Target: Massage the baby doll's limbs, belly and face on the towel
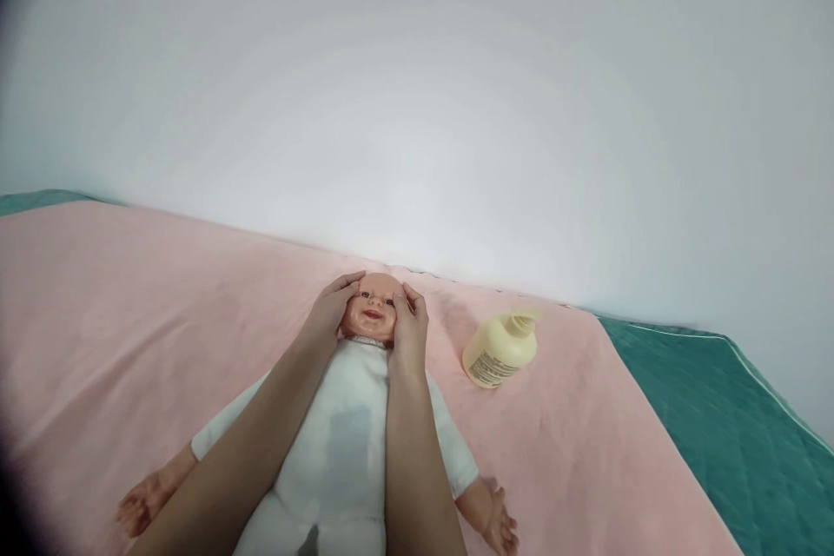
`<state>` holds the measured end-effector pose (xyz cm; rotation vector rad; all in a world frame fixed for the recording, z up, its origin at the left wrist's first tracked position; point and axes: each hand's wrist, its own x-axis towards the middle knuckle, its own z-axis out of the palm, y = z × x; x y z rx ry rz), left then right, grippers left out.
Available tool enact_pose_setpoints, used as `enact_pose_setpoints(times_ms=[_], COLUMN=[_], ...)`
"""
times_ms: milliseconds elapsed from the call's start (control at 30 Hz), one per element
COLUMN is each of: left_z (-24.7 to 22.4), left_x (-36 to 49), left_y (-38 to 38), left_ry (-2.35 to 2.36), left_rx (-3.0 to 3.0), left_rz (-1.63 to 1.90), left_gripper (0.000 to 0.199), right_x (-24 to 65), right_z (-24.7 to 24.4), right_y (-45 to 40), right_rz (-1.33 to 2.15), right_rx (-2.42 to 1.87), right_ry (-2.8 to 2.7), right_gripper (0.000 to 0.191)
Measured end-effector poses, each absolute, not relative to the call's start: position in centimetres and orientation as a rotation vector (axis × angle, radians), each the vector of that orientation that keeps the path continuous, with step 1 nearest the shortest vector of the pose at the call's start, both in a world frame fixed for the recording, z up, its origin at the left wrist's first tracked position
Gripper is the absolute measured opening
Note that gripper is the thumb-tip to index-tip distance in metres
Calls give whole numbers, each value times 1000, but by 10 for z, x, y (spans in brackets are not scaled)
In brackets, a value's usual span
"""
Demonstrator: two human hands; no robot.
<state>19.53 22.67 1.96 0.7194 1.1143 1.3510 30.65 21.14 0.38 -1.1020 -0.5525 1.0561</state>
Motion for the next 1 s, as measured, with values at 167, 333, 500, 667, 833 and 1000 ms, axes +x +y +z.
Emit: enact_pose_setpoints(times_ms=[167, 333, 500, 667, 833, 1000], left_z=[16, 18, 21, 21, 17, 18], left_x=[195, 195, 196, 195, 195, 196], left_y=[229, 226, 222, 222, 225, 226], left_ry=[1124, 1122, 1089, 1120, 1132, 1130], left_rx=[705, 736, 861, 854, 831, 776], left_rz=[1354, 1361, 1364, 1348, 1349, 1362], left_gripper=[30, 26, 39, 50, 48, 35], right_x=[308, 307, 306, 307, 306, 307], right_z=[5, 8, 7, 1, 1, 3], right_y=[212, 210, 209, 211, 212, 212], right_rz=[1105, 1106, 1106, 1046, 1035, 1049], right_rx=[-1054, -1031, -1034, -1104, -1119, -1084], right_ry=[-483, -467, -525, -588, -568, -548], right_gripper=[35, 32, 42, 49, 43, 38])
